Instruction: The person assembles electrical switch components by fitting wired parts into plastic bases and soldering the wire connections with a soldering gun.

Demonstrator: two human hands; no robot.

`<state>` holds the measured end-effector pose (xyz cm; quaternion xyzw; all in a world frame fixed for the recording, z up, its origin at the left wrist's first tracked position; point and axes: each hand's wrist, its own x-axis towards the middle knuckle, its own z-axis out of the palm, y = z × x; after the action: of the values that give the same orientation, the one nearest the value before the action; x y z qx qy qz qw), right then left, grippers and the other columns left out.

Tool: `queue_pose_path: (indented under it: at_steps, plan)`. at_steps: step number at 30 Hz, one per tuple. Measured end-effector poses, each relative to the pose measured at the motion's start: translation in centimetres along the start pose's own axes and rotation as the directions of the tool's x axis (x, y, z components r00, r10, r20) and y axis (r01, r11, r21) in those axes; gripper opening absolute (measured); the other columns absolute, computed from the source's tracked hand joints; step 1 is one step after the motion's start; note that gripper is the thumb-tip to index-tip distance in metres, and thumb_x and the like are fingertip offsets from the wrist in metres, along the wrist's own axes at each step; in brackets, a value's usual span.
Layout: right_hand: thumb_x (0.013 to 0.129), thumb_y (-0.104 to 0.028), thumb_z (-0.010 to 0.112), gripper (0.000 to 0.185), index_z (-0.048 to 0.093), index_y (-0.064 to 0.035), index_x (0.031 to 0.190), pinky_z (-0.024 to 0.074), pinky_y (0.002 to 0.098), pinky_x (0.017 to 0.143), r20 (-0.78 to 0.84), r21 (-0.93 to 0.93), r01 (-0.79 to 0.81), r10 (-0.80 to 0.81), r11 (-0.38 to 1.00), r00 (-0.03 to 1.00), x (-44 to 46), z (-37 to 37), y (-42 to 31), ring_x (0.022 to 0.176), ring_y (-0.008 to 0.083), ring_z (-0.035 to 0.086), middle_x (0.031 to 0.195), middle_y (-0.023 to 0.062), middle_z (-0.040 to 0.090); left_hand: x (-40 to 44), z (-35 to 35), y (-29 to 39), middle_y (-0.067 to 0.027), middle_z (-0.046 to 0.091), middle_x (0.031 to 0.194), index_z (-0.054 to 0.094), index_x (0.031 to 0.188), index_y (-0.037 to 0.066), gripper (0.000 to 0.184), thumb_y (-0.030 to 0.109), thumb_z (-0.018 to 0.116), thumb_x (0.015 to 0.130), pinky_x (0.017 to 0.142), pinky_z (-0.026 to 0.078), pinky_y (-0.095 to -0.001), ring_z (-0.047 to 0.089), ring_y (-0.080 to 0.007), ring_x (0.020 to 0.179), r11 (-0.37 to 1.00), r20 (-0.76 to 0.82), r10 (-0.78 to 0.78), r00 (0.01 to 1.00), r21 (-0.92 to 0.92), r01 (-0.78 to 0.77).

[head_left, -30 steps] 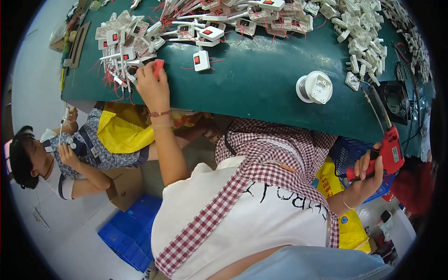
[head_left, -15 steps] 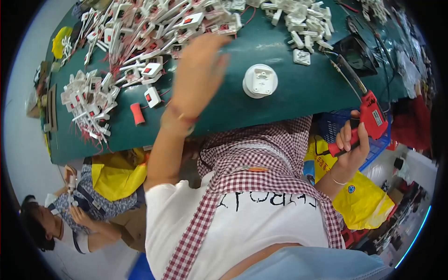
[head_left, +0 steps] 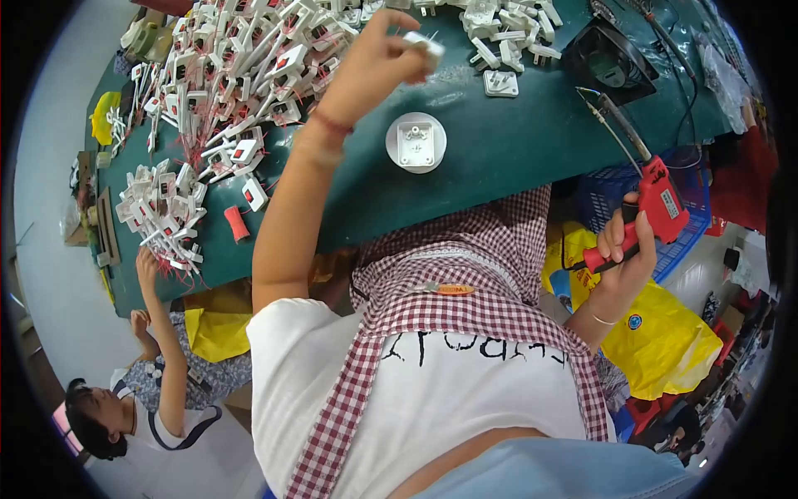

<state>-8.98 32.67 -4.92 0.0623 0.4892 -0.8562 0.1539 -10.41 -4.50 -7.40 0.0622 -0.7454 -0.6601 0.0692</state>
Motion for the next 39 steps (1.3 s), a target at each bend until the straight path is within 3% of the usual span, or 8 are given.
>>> queue_pose_path:
  at_steps: [5,9,13,21,31,33,35,39]
  plan:
    - [0.094,-0.019,0.046,0.027,0.048,0.0004,0.112,0.0354,0.0219,0.042,0.056,0.022,-0.02,0.019,1.0,0.998,0.8,0.7,0.3,0.041,0.0077,0.036,0.06,0.0058,0.047,-6.5,-2.7,1.5,0.0006,0.056,0.074,0.058,0.113,0.001,0.027,0.009,0.047,0.09,0.063,0.04,-0.021,0.046,-0.0082,0.064,0.996,-0.011,-0.057,0.998,-0.067,0.056]
    - [0.094,-0.02,0.047,0.028,0.048,0.0011,0.112,0.0347,0.0217,0.042,0.09,0.044,-0.049,0.045,0.998,0.995,1.0,2.1,1.0,0.041,0.0078,0.035,0.06,0.0058,0.046,-5.6,-3.9,-0.3,-0.0023,0.058,0.08,0.059,0.123,0.008,0.035,0.01,0.046,0.09,0.061,0.04,-0.0236,0.045,-0.0076,0.066,0.925,0.049,-0.235,0.971,0.319,0.208]
    - [0.093,-0.019,0.048,0.03,0.046,0.0014,0.114,0.0335,0.022,0.041,0.122,0.037,-0.087,0.082,0.995,0.989,0.7,2.6,1.4,0.04,0.0079,0.034,0.059,0.0058,0.045,-1.8,-2.5,-3.5,-0.0134,0.061,0.085,0.051,0.131,0.013,0.043,0.011,0.051,0.088,0.072,0.046,-0.0364,0.059,-0.0246,0.077,0.598,0.177,0.265,0.948,0.741,-0.306]
    - [0.094,-0.02,0.046,0.028,0.046,0.0005,0.114,0.0337,0.0216,0.041,0.095,0.002,-0.048,0.047,0.999,0.994,0.0,2.2,1.7,0.04,0.0076,0.035,0.059,0.0056,0.046,-4.7,-9.1,-2.7,-0.0117,0.062,0.097,0.062,0.095,0.003,0.016,0.015,0.061,0.084,0.077,0.047,-0.0399,0.059,-0.0314,0.09,0.242,-0.342,0.605,0.719,0.939,0.244]
    - [0.093,-0.019,0.048,0.028,0.047,0.0007,0.113,0.0344,0.0209,0.041,0.185,-0.003,-0.041,0.041,0.999,0.982,0.6,4.1,1.7,0.04,0.0069,0.036,0.059,0.0055,0.046,-5.3,-13.3,-1.7,-0.0091,0.063,0.099,0.063,0.1,0.009,0.023,0.027,0.061,0.086,0.078,0.047,-0.0409,0.06,-0.031,0.088,0.625,-0.137,0.365,0.921,0.769,-0.133]
    - [0.093,-0.019,0.048,0.028,0.047,0.0007,0.112,0.0342,0.0208,0.041,0.189,-0.005,-0.05,0.05,0.999,0.981,0.4,4.4,1.7,0.04,0.0068,0.035,0.059,0.0054,0.046,-4.6,-12.8,-2.1,-0.0074,0.062,0.097,0.062,0.1,0.01,0.018,0.022,0.057,0.087,0.076,0.048,-0.0387,0.06,-0.0296,0.087,0.28,0.055,0.525,0.849,0.931,-0.234]
    - [0.092,-0.019,0.049,0.027,0.048,0.0006,0.111,0.0336,0.0206,0.04,0.114,-0.017,-0.057,0.059,0.998,0.992,0.3,4.7,1.8,0.04,0.0066,0.035,0.058,0.005,0.046,-4.2,-12.7,-2.3,-0.0064,0.062,0.092,0.063,0.1,0.011,0.017,0.017,0.058,0.085,0.071,0.049,-0.0383,0.06,-0.0283,0.081,0.21,0.022,0.483,0.875,0.968,-0.139]
    - [0.092,-0.018,0.049,0.027,0.048,0.0004,0.111,0.033,0.0203,0.04,0.105,0.016,-0.051,0.049,0.999,0.993,0.1,4.1,1.5,0.04,0.0066,0.034,0.058,0.0048,0.046,-2.8,-15.7,-2.7,-0.0113,0.057,0.076,0.061,0.099,0.003,0.019,0.017,0.052,0.09,0.061,0.046,-0.0345,0.058,-0.0225,0.064,0.644,-0.387,0.577,0.719,0.757,-0.109]
